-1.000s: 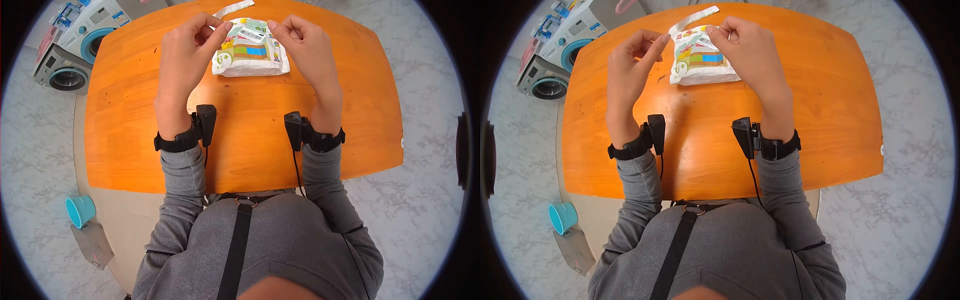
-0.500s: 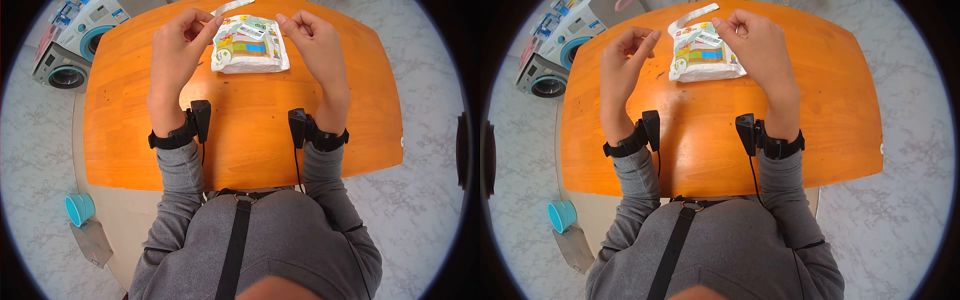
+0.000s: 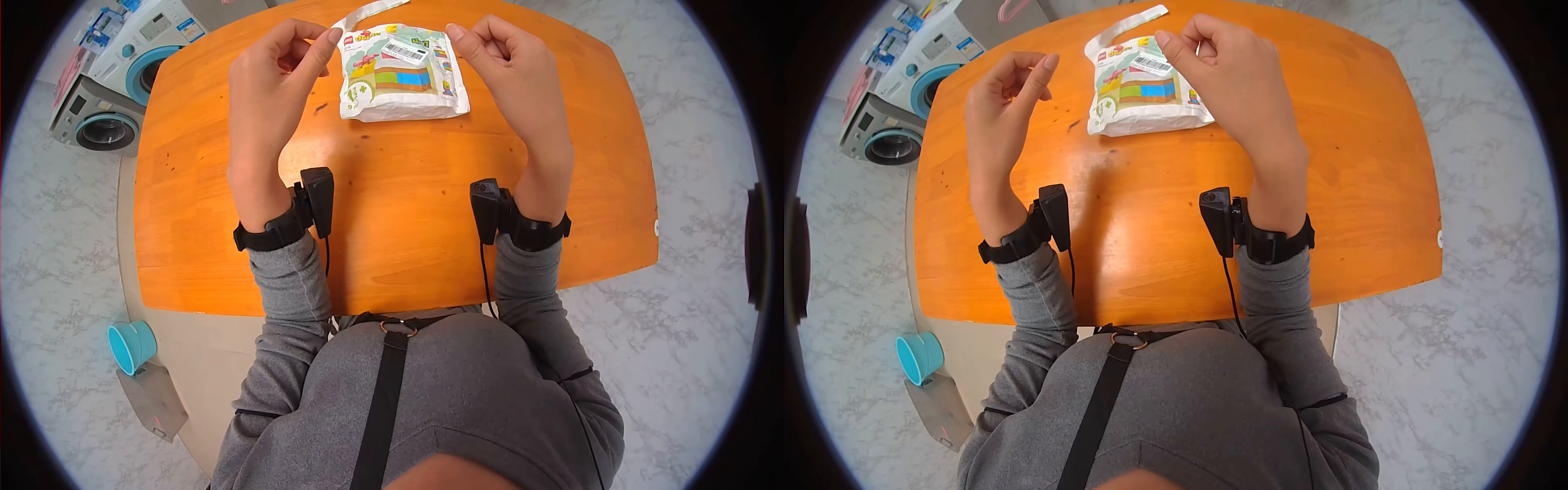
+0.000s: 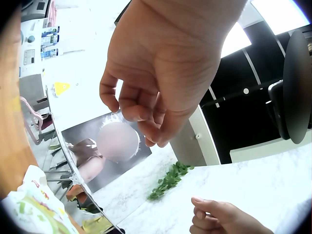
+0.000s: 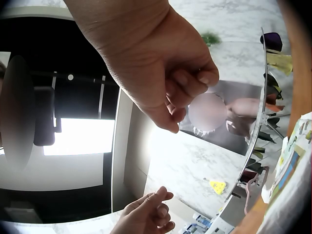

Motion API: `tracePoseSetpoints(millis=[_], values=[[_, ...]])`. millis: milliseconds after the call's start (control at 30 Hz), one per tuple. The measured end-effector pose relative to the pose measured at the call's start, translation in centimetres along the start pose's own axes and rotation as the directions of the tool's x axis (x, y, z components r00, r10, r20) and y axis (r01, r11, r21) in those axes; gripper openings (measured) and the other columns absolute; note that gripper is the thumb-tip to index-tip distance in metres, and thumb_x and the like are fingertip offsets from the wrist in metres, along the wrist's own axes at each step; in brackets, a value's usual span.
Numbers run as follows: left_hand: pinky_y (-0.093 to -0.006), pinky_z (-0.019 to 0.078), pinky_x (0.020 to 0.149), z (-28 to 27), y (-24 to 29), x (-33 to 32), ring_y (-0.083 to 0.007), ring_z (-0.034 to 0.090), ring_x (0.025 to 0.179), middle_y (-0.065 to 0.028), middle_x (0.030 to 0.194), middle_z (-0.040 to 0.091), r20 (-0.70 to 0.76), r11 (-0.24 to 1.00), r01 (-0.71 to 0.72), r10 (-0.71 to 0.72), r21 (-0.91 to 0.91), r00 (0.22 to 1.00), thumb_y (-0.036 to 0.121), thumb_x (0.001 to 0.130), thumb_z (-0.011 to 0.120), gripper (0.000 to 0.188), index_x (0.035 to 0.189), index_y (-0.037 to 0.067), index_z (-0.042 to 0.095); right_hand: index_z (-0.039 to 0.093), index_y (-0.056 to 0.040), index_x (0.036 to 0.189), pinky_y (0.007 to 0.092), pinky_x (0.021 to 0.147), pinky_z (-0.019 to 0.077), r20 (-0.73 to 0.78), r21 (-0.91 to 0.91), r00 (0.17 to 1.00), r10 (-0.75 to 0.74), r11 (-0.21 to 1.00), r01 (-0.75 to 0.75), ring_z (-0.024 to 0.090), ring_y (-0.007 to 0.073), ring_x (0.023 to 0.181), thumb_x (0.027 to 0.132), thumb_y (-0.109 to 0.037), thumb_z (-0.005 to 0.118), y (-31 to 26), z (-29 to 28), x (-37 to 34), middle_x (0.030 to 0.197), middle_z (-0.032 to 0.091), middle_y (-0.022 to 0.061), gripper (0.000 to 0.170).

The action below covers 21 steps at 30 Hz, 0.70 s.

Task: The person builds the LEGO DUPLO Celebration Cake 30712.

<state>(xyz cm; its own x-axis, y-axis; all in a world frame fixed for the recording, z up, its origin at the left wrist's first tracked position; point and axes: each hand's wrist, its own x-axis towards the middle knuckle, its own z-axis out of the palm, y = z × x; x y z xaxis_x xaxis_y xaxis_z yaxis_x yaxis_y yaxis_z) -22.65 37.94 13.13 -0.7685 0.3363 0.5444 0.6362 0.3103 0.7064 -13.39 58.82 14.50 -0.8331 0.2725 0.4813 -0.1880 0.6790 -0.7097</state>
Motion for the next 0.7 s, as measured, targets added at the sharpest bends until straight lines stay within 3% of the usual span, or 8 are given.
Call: tracePoseSetpoints(millis=[100,167,267,700], values=[[-0.0213,0.0372,0.049,0.0,0.0,0.0,-0.0069,0.054,0.055,-0.0031,0.059,0.06,-0.007,1.0,0.006,-0.006,-0.024,1.0,0.028,0.085,0.066,0.028,0.085,0.001,0.066,0.051,-0.0027,0.066,0.0257,0.047,0.0188,0.02,-0.013,0.999,0.031,0.999,-0.031,0.023,0.0053,0.052,0.086,-0.034,0.065,-0.7,-0.3,0.1,0.055,0.025,-0.0057,0.04],[-0.0214,0.0372,0.049,0.1,0.0,0.0,-0.0069,0.054,0.055,-0.003,0.058,0.059,-0.005,1.0,0.007,-0.007,-0.026,1.0,0.029,0.085,0.066,0.028,0.085,0.001,0.067,0.057,0.0021,0.07,0.0284,0.045,0.0303,0.026,-0.037,0.987,0.158,0.987,-0.157,0.033,0.0092,0.048,0.086,-0.02,0.064,-2.1,-0.4,-0.1,0.05,0.036,0.0021,0.028],[-0.0194,0.0384,0.056,0.0,0.4,0.0,-0.0065,0.054,0.062,-0.0008,0.065,0.057,0.037,0.998,0.06,-0.059,-0.019,0.998,0.024,0.086,0.067,0.027,0.087,-0.002,0.064,0.056,0.0025,0.07,0.0282,0.045,0.0305,0.027,-0.021,0.989,0.145,0.989,-0.144,0.033,0.0091,0.049,0.086,-0.02,0.064,-2.1,-0.4,0.0,0.051,0.036,0.0024,0.029],[-0.0222,0.0384,0.05,0.5,-0.5,0.0,-0.0076,0.056,0.056,-0.0038,0.058,0.06,0.021,0.999,0.023,-0.022,-0.032,1.0,0.029,0.085,0.066,0.029,0.084,0.0,0.066,0.056,0.0026,0.07,0.0288,0.046,0.0315,0.04,-0.042,0.992,0.118,0.992,-0.116,0.035,0.0095,0.049,0.086,-0.023,0.064,-1.2,-0.2,0.2,0.052,0.038,0.0029,0.031]])
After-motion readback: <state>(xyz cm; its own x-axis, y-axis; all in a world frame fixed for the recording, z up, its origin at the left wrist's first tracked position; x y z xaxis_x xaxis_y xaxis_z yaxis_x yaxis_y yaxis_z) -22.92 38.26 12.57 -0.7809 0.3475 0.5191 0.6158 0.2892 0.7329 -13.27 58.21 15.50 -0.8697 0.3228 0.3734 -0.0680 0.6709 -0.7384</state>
